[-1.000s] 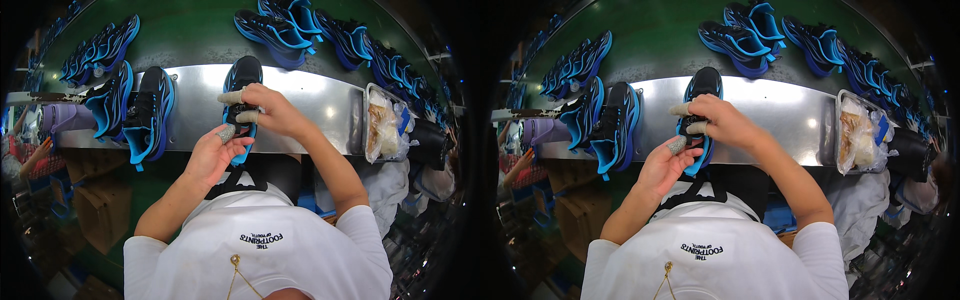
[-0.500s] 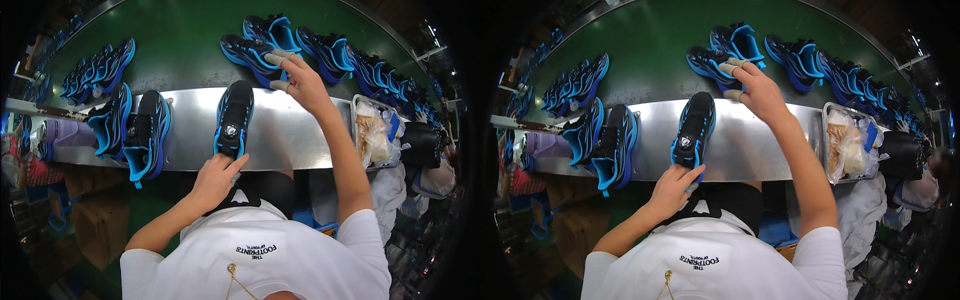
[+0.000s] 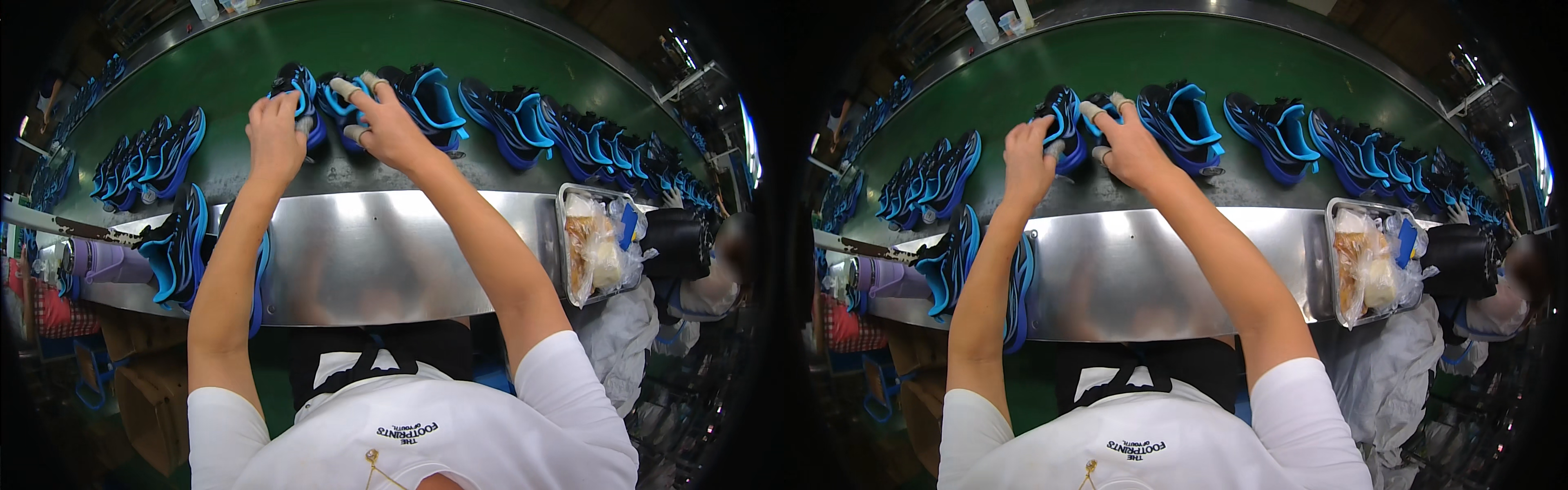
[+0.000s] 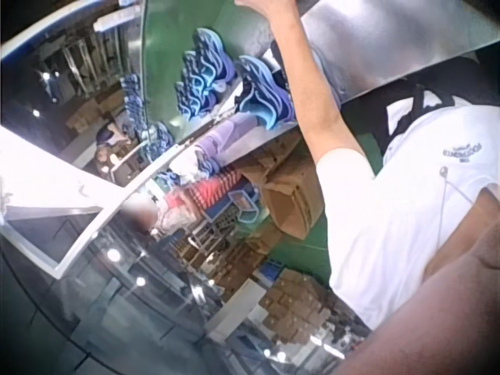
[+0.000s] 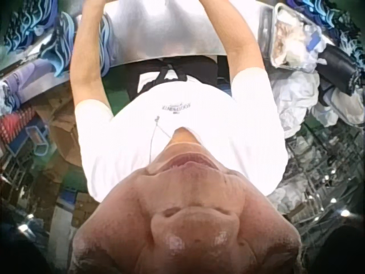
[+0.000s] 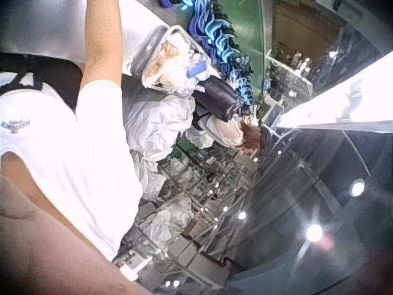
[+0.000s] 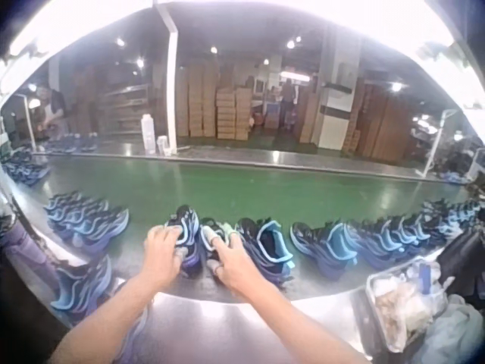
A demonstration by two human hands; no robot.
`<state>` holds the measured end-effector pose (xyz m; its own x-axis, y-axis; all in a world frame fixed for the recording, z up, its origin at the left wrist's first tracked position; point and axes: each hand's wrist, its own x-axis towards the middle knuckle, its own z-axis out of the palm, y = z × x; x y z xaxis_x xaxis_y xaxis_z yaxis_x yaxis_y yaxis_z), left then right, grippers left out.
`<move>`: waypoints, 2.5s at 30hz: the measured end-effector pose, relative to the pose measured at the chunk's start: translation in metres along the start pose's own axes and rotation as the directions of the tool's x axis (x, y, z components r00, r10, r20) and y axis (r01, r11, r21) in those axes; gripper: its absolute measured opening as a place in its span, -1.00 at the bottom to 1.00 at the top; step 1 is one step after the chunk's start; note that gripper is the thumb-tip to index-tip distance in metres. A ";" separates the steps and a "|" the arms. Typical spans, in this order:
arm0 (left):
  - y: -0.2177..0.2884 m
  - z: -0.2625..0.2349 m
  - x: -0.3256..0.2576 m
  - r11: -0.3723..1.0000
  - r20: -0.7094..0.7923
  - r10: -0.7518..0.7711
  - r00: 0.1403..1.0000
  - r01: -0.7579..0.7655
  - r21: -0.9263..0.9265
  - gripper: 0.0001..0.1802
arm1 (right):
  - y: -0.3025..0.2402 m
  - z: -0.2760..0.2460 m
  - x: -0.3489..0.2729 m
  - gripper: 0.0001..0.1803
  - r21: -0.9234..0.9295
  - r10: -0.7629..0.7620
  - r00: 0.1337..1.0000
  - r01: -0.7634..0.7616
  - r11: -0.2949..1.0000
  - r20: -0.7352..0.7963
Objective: The person wipes and adjusts sneakers on a metal bench using cloth finger covers before placing them onto a conveyor belt.
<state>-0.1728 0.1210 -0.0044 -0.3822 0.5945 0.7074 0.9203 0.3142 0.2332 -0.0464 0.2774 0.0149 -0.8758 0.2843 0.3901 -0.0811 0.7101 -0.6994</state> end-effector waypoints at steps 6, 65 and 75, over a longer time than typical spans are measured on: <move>0.075 0.044 0.038 0.886 0.216 -0.033 0.976 0.129 -0.446 -0.73 | 0.046 -0.140 -0.030 -0.46 -0.336 0.089 0.978 -0.149 0.930 -0.186; 0.137 -0.072 -0.140 0.871 0.535 0.142 0.833 0.152 -0.467 -0.51 | -0.058 -0.084 -0.233 -0.42 -0.308 0.208 0.976 -0.179 0.934 0.064; 0.165 -0.090 -0.106 0.877 0.739 0.132 0.661 0.270 -0.397 -0.36 | -0.063 -0.077 -0.227 -0.42 -0.051 0.230 0.964 -0.226 0.973 0.132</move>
<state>0.0272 0.0435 0.0191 -0.1932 0.9811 0.0050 0.7375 0.1419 0.6602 0.1941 0.2175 0.0168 -0.9259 0.3525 0.1356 0.1430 0.6596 -0.7379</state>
